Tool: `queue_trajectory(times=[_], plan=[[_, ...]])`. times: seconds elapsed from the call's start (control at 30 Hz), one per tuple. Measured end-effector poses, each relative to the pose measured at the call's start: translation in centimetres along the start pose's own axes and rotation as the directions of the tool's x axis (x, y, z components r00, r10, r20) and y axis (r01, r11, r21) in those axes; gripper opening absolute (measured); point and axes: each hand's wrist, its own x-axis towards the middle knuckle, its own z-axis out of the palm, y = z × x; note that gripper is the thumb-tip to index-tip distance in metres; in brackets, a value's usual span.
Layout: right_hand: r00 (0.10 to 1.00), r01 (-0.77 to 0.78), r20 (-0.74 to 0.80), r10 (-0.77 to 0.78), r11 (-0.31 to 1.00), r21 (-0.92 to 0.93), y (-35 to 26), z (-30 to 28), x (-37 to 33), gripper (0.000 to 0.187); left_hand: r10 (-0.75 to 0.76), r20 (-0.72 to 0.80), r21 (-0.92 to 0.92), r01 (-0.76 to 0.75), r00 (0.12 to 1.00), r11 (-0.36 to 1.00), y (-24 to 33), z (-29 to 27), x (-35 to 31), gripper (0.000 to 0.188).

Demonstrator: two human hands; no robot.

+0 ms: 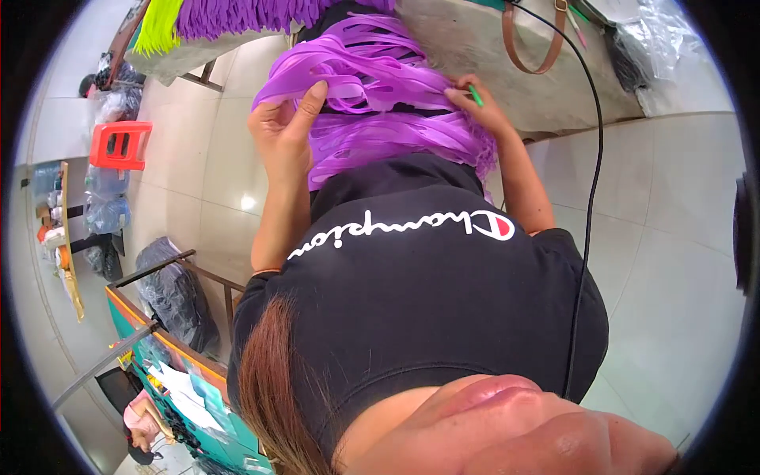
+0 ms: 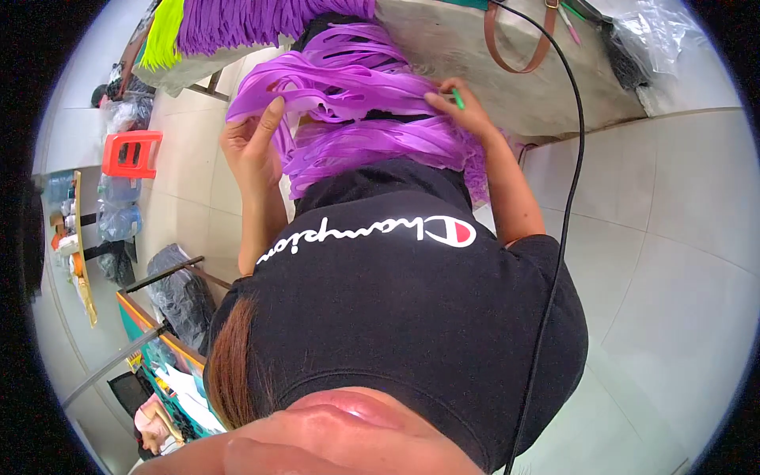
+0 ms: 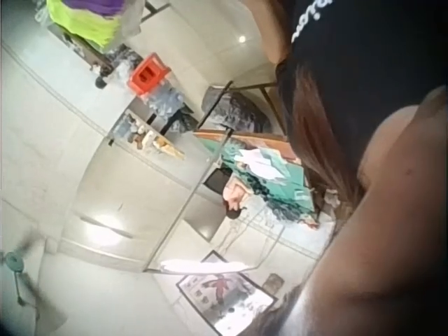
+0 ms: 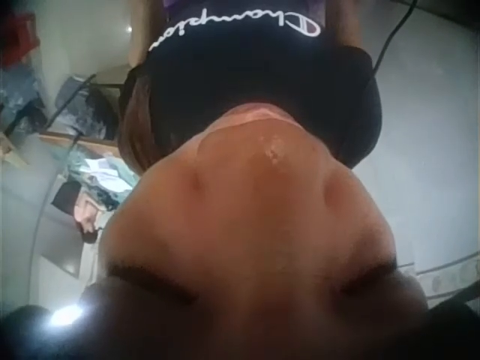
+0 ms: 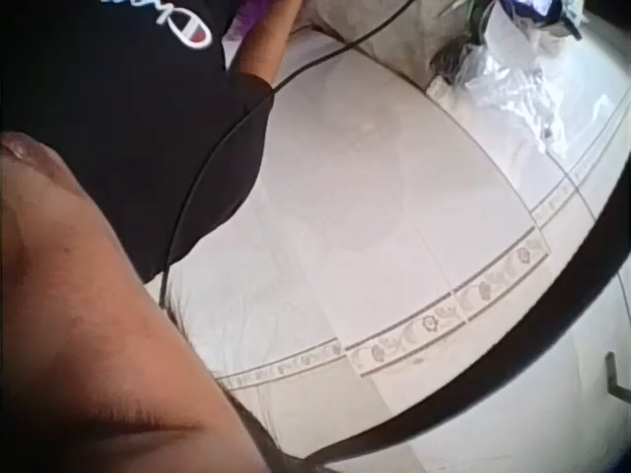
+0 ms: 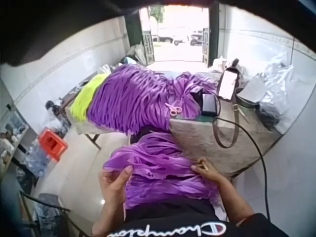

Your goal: Assembling a purple wig by attaching fringe strands to a base using a hook tool.

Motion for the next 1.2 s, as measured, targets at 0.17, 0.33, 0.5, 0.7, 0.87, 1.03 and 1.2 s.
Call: queue_trajectory(times=[0.17, 0.33, 0.5, 0.7, 0.87, 1.03, 1.2], plan=[[0.992, 0.126, -0.010, -0.126, 0.991, -0.048, -1.8, -0.9, 3.5, 0.037, 0.137, 0.063, 0.061, -0.141, 0.989, 0.988, 0.8, -0.9, 1.7, 0.024], [0.940, 0.124, -0.277, -0.201, 0.955, -0.270, -3.1, -2.9, 6.8, 0.032, 0.187, 0.117, 0.175, -0.206, 0.975, 0.963, -2.5, -3.4, 6.3, 0.025], [0.996, -0.001, 0.066, 0.061, 0.744, -0.668, -1.2, -3.9, 3.4, 0.025, -0.386, 0.111, 0.518, 0.278, 0.916, 0.809, -9.0, -7.5, 7.1, 0.042], [0.817, -0.399, 0.299, 0.493, 0.858, -0.325, -7.5, -13.2, -3.5, 0.033, -0.701, 0.254, 0.759, 0.311, 0.667, 0.571, -5.7, -12.0, 4.9, 0.041], [0.916, -0.197, -0.386, -0.106, 0.720, -0.665, -14.4, -19.2, 0.1, 0.026, -0.805, 0.207, 0.947, 0.092, 0.556, 0.307, -6.3, -13.9, 4.3, 0.056], [0.767, 0.186, 0.012, -0.642, 0.205, -0.961, -15.5, -17.2, 13.2, 0.023, -0.824, 0.292, 0.955, -0.098, 0.485, 0.281, -6.7, -14.1, 1.5, 0.067], [0.727, 0.317, 0.462, -0.508, -0.348, -0.882, -10.6, -19.9, 22.4, 0.037, -0.806, 0.193, 0.929, 0.159, 0.560, 0.333, -4.1, -13.4, -0.8, 0.058]])
